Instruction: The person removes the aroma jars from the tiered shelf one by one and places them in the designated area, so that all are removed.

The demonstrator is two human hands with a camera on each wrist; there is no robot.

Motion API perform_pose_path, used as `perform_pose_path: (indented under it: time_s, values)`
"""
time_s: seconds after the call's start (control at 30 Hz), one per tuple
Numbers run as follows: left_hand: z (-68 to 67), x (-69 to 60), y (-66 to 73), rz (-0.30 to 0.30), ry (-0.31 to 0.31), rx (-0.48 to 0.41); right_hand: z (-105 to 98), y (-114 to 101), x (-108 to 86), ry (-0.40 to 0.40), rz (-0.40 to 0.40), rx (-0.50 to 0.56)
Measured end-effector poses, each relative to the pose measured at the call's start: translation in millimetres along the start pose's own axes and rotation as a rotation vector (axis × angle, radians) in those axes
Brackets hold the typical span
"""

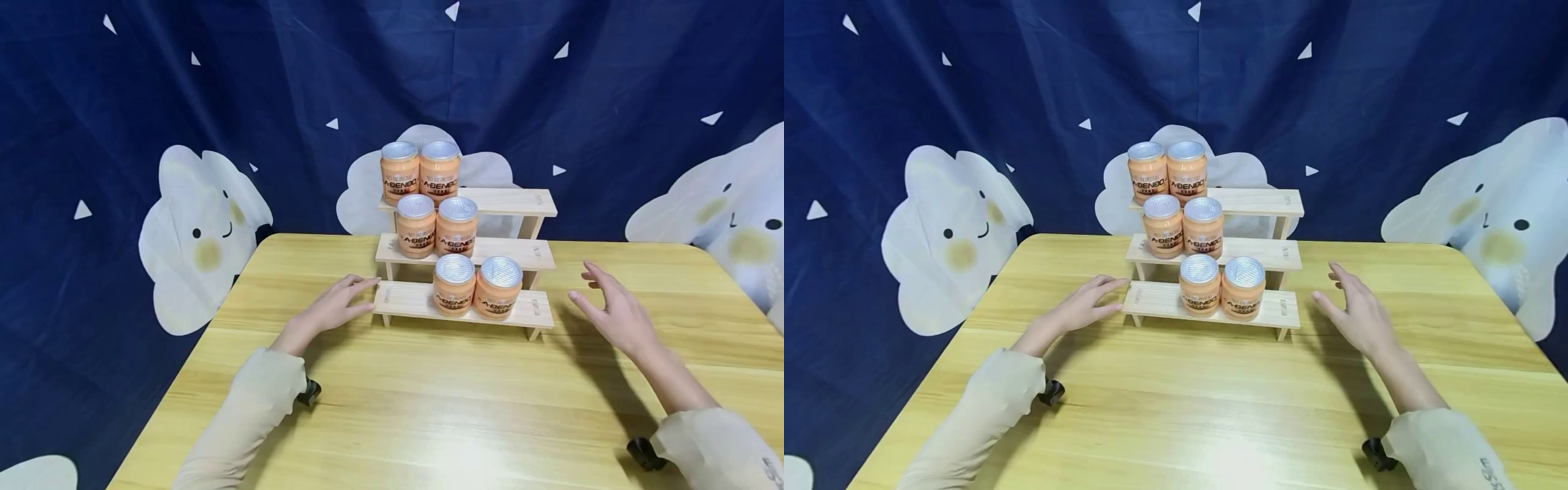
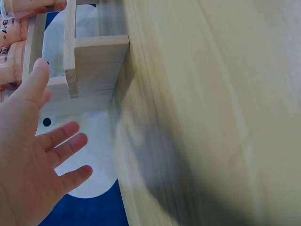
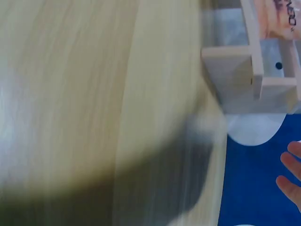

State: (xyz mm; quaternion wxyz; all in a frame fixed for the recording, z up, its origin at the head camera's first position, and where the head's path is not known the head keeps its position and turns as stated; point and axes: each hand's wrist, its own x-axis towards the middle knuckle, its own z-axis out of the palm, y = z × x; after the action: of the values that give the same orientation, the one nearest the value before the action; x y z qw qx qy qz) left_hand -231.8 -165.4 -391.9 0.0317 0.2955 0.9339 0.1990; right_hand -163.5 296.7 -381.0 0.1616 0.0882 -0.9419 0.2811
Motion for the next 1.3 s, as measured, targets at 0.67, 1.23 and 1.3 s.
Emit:
perform_pose_path:
  time_s: [0.67,1.23,1.3]
  values:
    - [11.2,26.0,5.1,0.024,-0.079,-0.036,32,-58,13.7,-0.144,-0.115,0.406]
    - [11.2,34.9,10.7,-0.008,-0.227,0.027,56,-79,24.9,-0.151,0.004,0.523]
    - [12.0,35.4,10.0,0.018,-0.228,0.017,56,-80,24.9,-0.132,0.002,0.514]
